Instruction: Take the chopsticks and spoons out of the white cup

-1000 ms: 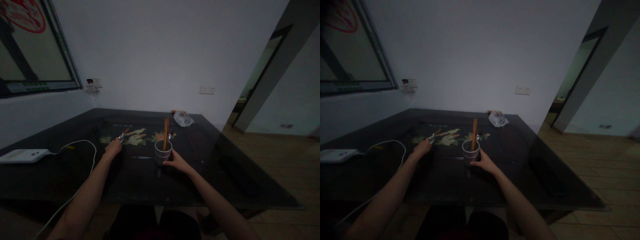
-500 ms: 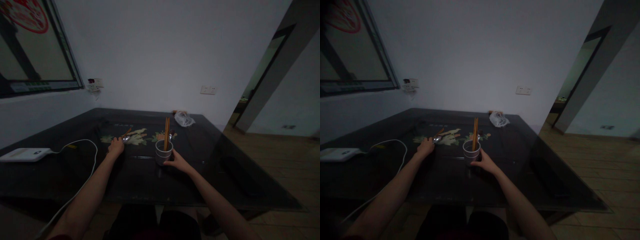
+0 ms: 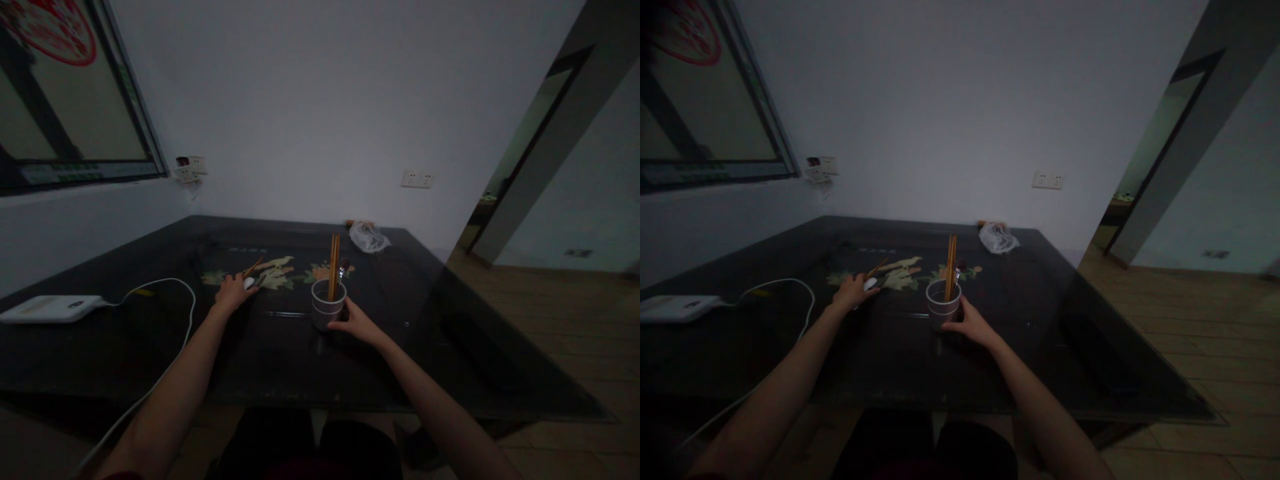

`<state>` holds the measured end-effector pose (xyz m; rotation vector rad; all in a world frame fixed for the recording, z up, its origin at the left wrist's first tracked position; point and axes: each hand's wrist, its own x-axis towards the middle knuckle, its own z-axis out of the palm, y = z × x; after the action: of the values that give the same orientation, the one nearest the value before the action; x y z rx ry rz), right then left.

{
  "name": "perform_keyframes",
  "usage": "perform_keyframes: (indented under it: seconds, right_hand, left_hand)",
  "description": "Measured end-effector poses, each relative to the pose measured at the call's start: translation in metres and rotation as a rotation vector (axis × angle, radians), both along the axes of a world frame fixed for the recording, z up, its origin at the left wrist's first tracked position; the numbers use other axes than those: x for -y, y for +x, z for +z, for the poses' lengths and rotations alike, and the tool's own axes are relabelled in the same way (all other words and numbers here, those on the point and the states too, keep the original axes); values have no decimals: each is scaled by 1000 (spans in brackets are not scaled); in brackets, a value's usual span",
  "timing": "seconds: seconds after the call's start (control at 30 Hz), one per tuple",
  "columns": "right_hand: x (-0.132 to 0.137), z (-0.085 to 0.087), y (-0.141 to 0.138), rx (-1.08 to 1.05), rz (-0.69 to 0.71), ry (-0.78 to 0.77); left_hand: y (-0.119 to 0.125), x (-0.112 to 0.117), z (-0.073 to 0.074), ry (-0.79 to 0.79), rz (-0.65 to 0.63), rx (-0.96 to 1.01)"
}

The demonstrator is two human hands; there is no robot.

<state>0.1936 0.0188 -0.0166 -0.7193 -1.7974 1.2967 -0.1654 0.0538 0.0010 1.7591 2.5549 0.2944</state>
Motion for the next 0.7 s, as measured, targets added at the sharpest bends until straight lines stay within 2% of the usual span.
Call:
perform_keyframes:
  seconds: [0.27,0.5,0.7]
  right_hand:
    - [3,5,-1,-5,3,-16]
    - [4,7,0,-3,6,-9]
    - [0,3,0,-1,11,-17]
  left_hand:
    - [-3,4,3,2,-29,-10]
    - [-15,-2,5,-18,-7,25]
    - [-24,-6,4,8,-11,50]
